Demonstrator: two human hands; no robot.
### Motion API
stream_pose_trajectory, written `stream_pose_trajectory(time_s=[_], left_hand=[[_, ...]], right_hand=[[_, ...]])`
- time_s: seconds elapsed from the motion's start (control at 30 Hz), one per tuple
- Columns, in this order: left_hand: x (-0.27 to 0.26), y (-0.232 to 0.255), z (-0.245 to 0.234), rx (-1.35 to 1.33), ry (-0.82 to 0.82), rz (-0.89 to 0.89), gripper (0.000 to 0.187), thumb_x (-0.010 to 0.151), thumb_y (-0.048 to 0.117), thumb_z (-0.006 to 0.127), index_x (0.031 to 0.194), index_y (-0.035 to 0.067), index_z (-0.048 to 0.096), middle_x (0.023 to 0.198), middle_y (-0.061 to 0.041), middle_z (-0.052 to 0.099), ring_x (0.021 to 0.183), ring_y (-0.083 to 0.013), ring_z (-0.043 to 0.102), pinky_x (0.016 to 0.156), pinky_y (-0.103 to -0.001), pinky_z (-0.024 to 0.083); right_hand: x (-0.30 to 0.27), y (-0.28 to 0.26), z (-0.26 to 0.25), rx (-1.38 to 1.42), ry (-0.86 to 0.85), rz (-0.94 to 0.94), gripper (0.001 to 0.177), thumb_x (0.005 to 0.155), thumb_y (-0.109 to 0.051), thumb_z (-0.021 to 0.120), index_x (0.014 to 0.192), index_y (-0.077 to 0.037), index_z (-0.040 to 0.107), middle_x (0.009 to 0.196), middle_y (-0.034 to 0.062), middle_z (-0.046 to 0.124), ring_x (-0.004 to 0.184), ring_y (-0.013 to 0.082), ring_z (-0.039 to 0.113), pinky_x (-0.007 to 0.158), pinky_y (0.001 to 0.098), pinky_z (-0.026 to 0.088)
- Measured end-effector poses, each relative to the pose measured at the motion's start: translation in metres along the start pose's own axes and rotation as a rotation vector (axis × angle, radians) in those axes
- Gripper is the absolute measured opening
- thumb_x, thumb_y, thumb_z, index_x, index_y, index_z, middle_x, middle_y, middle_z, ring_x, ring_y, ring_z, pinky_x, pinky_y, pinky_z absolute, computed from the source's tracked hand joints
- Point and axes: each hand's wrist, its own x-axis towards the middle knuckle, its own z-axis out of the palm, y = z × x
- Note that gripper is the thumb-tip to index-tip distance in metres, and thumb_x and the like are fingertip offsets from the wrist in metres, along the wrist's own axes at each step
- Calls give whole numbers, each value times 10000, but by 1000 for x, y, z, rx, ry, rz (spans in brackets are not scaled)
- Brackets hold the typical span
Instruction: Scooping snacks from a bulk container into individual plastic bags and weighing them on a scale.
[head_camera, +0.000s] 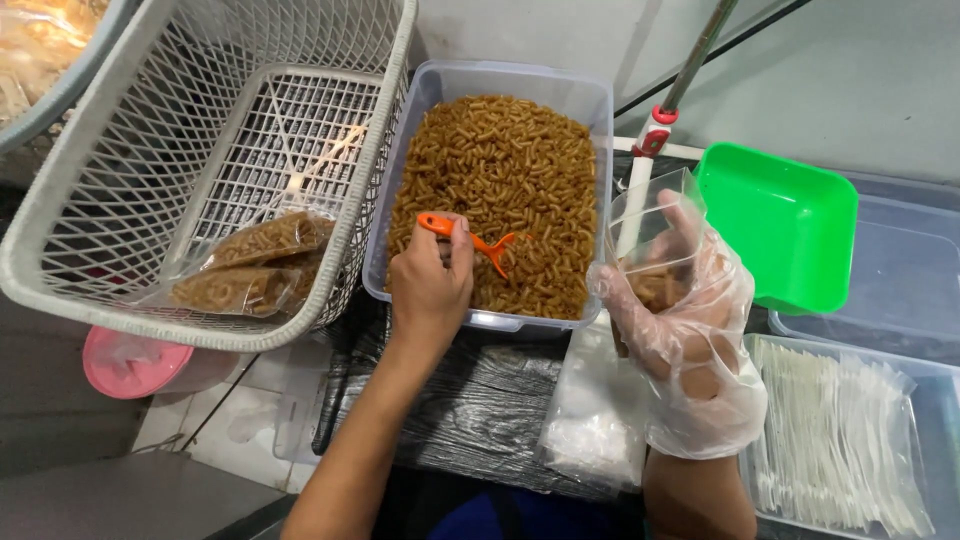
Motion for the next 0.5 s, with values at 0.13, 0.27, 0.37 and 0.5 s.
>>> stream_pose_trajectory(time_s=[0.13,0.27,0.37,0.5], left_hand=[[4,16,-10,-54,55,-16,180,1046,237,529,1088,83,611,703,-13,744,619,-140,777,484,-290,573],[10,34,-26,-95,99,6,197,1063,205,524,1106,31,605,777,-77,755,625,-142,799,456,-229,629],[17,54,-42,-147,136,-18,183,1050,214,550,1071,43,611,751,-67,756,625,-145,806,455,-235,616],[19,77,-57,-167,178,21,192,1051,224,554,1042,37,595,764,-72,734,592,-150,789,454,-228,583]], right_hand=[[13,-27,-3,-93,-108,157,577,879,-346,762,1385,-113,611,899,-3,622,737,89,569,730,239,491],[24,-30,-7,-441,-359,417,625,725,-464,735,1326,-316,653,1061,11,742,1007,248,701,864,393,525],[24,-18,-5,-555,-486,452,687,708,-477,745,1368,-339,615,1118,28,742,1068,323,676,866,476,519],[20,-19,-1,-599,-514,467,674,737,-502,737,1370,-326,588,1136,44,716,1075,329,654,868,491,521]])
